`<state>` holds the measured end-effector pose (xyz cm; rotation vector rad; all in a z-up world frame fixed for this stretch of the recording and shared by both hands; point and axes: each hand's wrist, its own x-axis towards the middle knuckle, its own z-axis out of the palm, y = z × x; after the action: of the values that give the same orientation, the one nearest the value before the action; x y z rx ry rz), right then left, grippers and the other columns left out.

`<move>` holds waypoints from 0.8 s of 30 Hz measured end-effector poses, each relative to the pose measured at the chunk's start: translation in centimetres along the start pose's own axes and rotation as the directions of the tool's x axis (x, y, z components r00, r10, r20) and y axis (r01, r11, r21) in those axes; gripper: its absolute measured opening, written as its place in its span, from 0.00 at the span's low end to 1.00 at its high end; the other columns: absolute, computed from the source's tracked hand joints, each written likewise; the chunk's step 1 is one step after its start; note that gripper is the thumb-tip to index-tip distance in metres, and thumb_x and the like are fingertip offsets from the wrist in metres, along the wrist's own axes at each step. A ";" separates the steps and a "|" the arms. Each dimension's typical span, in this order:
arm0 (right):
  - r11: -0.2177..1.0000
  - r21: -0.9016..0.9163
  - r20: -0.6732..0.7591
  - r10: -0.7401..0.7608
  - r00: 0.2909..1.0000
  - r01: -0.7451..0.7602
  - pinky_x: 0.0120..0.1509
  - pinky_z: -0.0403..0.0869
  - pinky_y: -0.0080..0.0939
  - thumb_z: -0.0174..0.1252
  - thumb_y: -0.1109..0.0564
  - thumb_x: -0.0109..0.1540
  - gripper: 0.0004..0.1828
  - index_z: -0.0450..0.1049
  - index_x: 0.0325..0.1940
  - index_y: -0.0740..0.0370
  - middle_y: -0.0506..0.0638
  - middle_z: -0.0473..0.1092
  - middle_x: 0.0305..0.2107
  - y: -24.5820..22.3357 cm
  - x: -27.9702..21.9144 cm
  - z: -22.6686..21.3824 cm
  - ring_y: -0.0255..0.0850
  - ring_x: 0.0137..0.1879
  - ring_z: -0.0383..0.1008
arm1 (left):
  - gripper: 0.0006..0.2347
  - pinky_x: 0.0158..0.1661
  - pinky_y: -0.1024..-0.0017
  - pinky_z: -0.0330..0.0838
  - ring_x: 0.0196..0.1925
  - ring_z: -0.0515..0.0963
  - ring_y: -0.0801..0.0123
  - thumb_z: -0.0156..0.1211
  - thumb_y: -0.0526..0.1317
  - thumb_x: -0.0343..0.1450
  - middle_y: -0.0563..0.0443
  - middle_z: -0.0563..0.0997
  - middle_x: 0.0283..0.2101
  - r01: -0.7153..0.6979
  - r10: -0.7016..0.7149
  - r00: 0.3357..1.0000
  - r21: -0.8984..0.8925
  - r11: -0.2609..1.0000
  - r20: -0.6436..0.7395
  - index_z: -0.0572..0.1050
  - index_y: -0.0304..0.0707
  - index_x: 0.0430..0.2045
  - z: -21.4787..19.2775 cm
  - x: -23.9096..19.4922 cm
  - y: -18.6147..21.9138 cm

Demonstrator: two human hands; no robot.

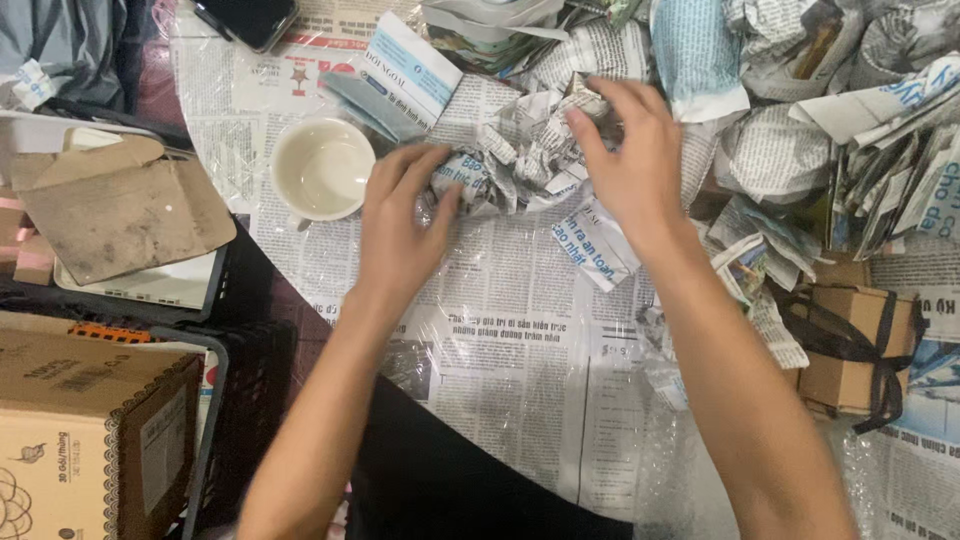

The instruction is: The person sits at a table and wraps small items, including a white mug, with pieces of newspaper. They fold the paper around each item and place the wrapped bundles on the table.

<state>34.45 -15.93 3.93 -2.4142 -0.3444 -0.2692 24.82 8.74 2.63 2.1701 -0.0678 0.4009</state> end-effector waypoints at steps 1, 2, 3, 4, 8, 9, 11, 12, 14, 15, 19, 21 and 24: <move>0.995 -0.067 -0.054 -0.081 0.995 0.078 0.61 0.72 0.53 0.67 0.53 0.69 0.21 0.76 0.62 0.68 0.62 0.70 0.57 -0.2 -0.6 0.1 0.52 0.58 0.71 | 0.18 0.63 0.57 0.68 0.64 0.72 0.48 0.68 0.36 0.71 0.38 0.74 0.60 -0.030 0.029 0.996 0.007 1.000 0.089 0.76 0.32 0.55 -0.9 -0.7 -0.1; 0.979 -0.136 -0.101 -0.166 0.981 0.152 0.67 0.69 0.57 0.68 0.54 0.69 0.22 0.75 0.64 0.69 0.64 0.66 0.61 -0.4 -1.2 0.2 0.55 0.65 0.67 | 0.19 0.62 0.55 0.66 0.65 0.70 0.45 0.69 0.36 0.69 0.34 0.72 0.62 -0.060 0.057 0.983 0.012 0.998 0.177 0.76 0.31 0.55 -1.8 -1.4 -0.2; 0.972 -0.150 -0.109 -0.198 0.974 0.181 0.70 0.67 0.56 0.66 0.56 0.70 0.19 0.75 0.63 0.64 0.60 0.65 0.63 -0.8 -2.0 0.5 0.53 0.68 0.66 | 0.21 0.62 0.54 0.64 0.65 0.68 0.42 0.70 0.36 0.67 0.30 0.69 0.63 -0.087 0.079 0.961 0.016 0.996 0.265 0.76 0.30 0.54 -2.4 -1.9 -0.3; 0.964 -0.163 -0.116 -0.230 0.966 0.210 0.74 0.65 0.55 0.65 0.57 0.71 0.16 0.75 0.63 0.60 0.56 0.64 0.64 -1.2 -2.9 0.9 0.50 0.72 0.64 | 0.19 0.62 0.53 0.64 0.66 0.67 0.41 0.69 0.35 0.66 0.30 0.70 0.62 -0.134 0.122 0.957 0.028 0.991 0.263 0.77 0.31 0.52 -2.3 -2.2 -0.4; 0.916 -0.195 -0.073 -0.371 0.926 0.352 0.82 0.54 0.59 0.65 0.58 0.67 0.16 0.76 0.59 0.49 0.51 0.65 0.64 -4.1 -7.4 4.3 0.49 0.75 0.60 | 0.10 0.61 0.57 0.70 0.66 0.71 0.46 0.65 0.30 0.66 0.38 0.76 0.59 -0.167 0.147 0.972 0.102 0.981 0.184 0.81 0.33 0.41 -0.7 -3.3 -0.9; 0.931 -0.179 -0.029 -0.328 0.944 0.318 0.82 0.52 0.60 0.65 0.57 0.66 0.17 0.75 0.60 0.50 0.52 0.64 0.65 -4.6 -8.6 4.8 0.50 0.76 0.58 | 0.07 0.61 0.60 0.72 0.66 0.74 0.49 0.64 0.29 0.67 0.42 0.78 0.58 -0.143 0.126 0.982 0.117 0.983 0.142 0.82 0.33 0.38 -0.2 -3.3 -1.1; 0.957 -0.153 0.062 -0.239 0.969 0.246 0.81 0.48 0.62 0.65 0.55 0.66 0.20 0.75 0.62 0.53 0.54 0.62 0.67 -5.3 -10.7 5.5 0.53 0.78 0.53 | 0.07 0.60 0.61 0.73 0.66 0.74 0.50 0.64 0.28 0.67 0.43 0.79 0.58 -0.154 0.141 0.983 0.112 0.982 0.117 0.82 0.32 0.37 0.4 -3.6 -1.6; 0.957 -0.175 0.087 -0.219 0.972 0.231 0.81 0.46 0.63 0.65 0.54 0.66 0.22 0.73 0.64 0.55 0.58 0.58 0.69 -5.2 -11.2 5.7 0.55 0.79 0.50 | 0.07 0.59 0.62 0.74 0.66 0.75 0.50 0.63 0.28 0.67 0.44 0.79 0.58 -0.158 0.147 0.983 0.111 0.981 0.106 0.82 0.31 0.37 0.3 -3.8 -1.9; 0.953 -0.226 0.134 -0.175 0.975 0.202 0.80 0.43 0.66 0.65 0.51 0.66 0.28 0.69 0.69 0.61 0.64 0.52 0.73 -4.8 -12.0 6.0 0.59 0.81 0.44 | 0.07 0.61 0.60 0.73 0.66 0.74 0.50 0.64 0.29 0.67 0.43 0.79 0.59 -0.177 0.169 0.980 0.078 0.981 0.101 0.81 0.31 0.37 0.1 -4.1 -2.1; 0.953 -0.221 0.124 -0.182 0.976 0.206 0.80 0.42 0.67 0.64 0.51 0.66 0.31 0.67 0.71 0.62 0.66 0.50 0.74 -4.6 -12.4 6.1 0.61 0.81 0.42 | 0.07 0.61 0.60 0.72 0.66 0.74 0.49 0.65 0.29 0.67 0.42 0.78 0.59 -0.191 0.185 0.978 0.060 0.980 0.099 0.81 0.31 0.37 0.0 -4.0 -2.1; 0.943 -0.199 0.047 -0.264 0.963 0.268 0.81 0.41 0.68 0.63 0.50 0.68 0.34 0.62 0.75 0.61 0.70 0.45 0.74 -4.0 -13.8 6.8 0.63 0.82 0.39 | 0.10 0.63 0.55 0.69 0.67 0.71 0.44 0.65 0.29 0.67 0.37 0.76 0.61 -0.229 0.227 0.972 0.035 0.973 0.052 0.80 0.33 0.41 -0.5 -4.5 -1.4; 0.936 -0.199 0.023 -0.292 0.956 0.291 0.83 0.43 0.67 0.62 0.50 0.69 0.33 0.62 0.75 0.58 0.68 0.45 0.75 -3.5 -13.9 7.1 0.61 0.82 0.41 | 0.13 0.63 0.52 0.67 0.66 0.71 0.40 0.66 0.29 0.65 0.34 0.74 0.61 -0.252 0.252 0.968 0.024 0.967 0.020 0.80 0.33 0.43 -0.5 -4.6 -1.0; 0.947 -0.201 0.068 -0.242 0.968 0.251 0.83 0.46 0.66 0.63 0.50 0.68 0.31 0.63 0.74 0.57 0.65 0.47 0.75 -3.4 -14.9 7.1 0.59 0.83 0.43 | 0.15 0.63 0.53 0.68 0.64 0.73 0.44 0.65 0.28 0.66 0.39 0.76 0.59 -0.230 0.230 0.973 -0.008 0.973 -0.013 0.79 0.33 0.48 -0.5 -4.3 -0.9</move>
<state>20.07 -11.44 -3.57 -2.5848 -0.6704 -0.3827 20.75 9.19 0.87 2.1571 -0.3163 0.5434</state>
